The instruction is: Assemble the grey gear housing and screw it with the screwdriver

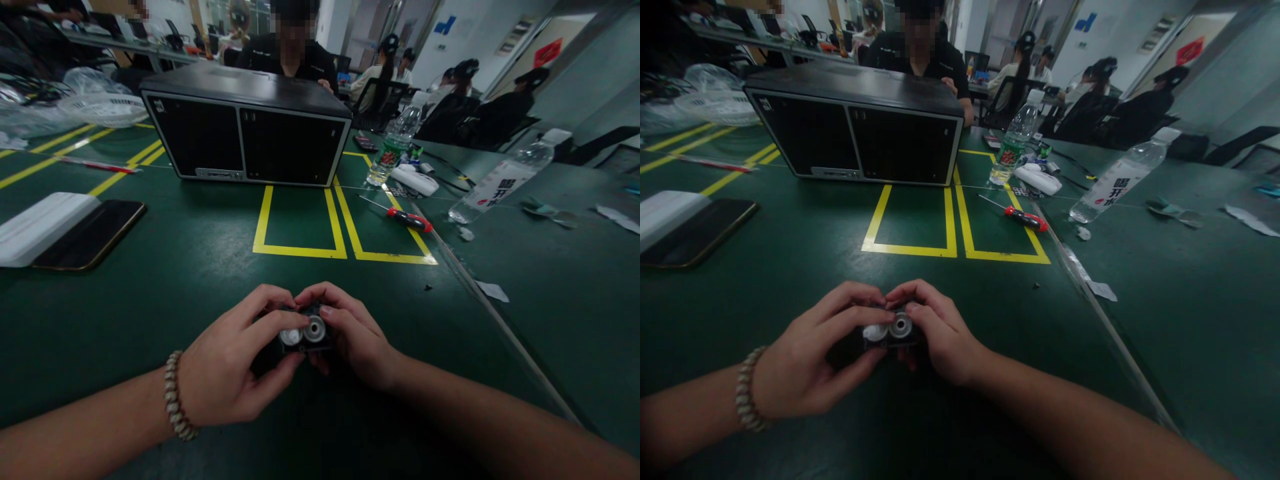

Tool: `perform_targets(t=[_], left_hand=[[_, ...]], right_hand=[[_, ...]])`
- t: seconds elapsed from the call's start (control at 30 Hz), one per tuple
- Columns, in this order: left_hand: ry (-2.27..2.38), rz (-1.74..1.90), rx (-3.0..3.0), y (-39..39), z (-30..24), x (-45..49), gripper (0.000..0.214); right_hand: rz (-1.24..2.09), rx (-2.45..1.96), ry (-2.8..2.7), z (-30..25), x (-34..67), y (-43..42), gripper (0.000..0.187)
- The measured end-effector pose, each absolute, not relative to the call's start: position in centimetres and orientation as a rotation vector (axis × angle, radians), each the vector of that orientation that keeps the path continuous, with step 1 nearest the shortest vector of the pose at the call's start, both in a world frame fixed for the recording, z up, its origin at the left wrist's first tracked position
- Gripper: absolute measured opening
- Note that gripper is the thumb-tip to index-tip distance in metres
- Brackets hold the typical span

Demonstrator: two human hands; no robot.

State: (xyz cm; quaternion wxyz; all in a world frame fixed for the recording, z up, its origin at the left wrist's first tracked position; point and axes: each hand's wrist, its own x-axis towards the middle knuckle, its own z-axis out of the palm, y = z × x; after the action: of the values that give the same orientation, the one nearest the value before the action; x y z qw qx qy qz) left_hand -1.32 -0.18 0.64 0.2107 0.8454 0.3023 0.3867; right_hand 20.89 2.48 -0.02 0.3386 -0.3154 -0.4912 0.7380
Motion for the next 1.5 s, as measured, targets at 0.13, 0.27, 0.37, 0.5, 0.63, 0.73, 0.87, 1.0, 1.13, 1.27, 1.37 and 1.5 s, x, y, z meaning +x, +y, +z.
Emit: perform_targets(t=[0.13,0.27,0.37,0.5,0.63,0.73,0.87,1.0,1.13,1.27,1.37,1.5], left_hand=[[0.839,1.072,2.342,-0.2,0.7,-1.3,0.04],[0.861,1.058,2.324,-0.2,0.8,-1.1,0.04],[0.86,1.042,2.323,-0.3,0.9,-1.1,0.039],[0.865,1.019,2.318,-0.2,1.0,-1.0,0.038],[0.873,1.056,2.273,0.1,0.8,-1.1,0.038],[0.934,1.102,2.115,0.4,0.6,-1.4,0.038],[0.936,1.096,1.919,0.8,0.5,-1.6,0.032],[0.89,1.124,1.836,1.0,0.6,-1.6,0.025],[0.922,1.128,1.794,1.0,0.5,-1.5,0.03],[0.922,1.15,1.766,0.9,0.3,-1.5,0.036],[0.873,1.177,1.703,1.0,0.3,-1.5,0.037],[0.789,1.192,1.516,1.2,0.4,-1.4,0.042]], right_hand=[[1.915,-0.848,-1.289,0.0,20.9,2.4,0.019],[1.888,-0.86,-1.311,-0.1,20.8,2.4,0.018],[1.874,-0.873,-1.333,0.0,20.8,2.4,0.018],[1.841,-0.887,-1.339,0.2,20.8,2.4,0.019],[1.841,-0.866,-1.315,0.1,20.7,2.5,0.016],[1.858,-0.824,-1.301,0.0,20.8,2.6,0.019],[1.776,-0.806,-1.419,0.1,21.2,2.7,0.026],[1.308,-0.773,-1.781,0.8,22.0,3.3,0.033],[0.978,-0.655,-2.029,1.6,22.7,4.3,0.038],[0.924,-0.641,-2.051,1.7,22.9,4.7,0.035],[1.015,-0.705,-1.975,1.4,22.9,4.7,0.035],[1.087,-0.696,-1.993,1.2,22.8,4.7,0.038]])
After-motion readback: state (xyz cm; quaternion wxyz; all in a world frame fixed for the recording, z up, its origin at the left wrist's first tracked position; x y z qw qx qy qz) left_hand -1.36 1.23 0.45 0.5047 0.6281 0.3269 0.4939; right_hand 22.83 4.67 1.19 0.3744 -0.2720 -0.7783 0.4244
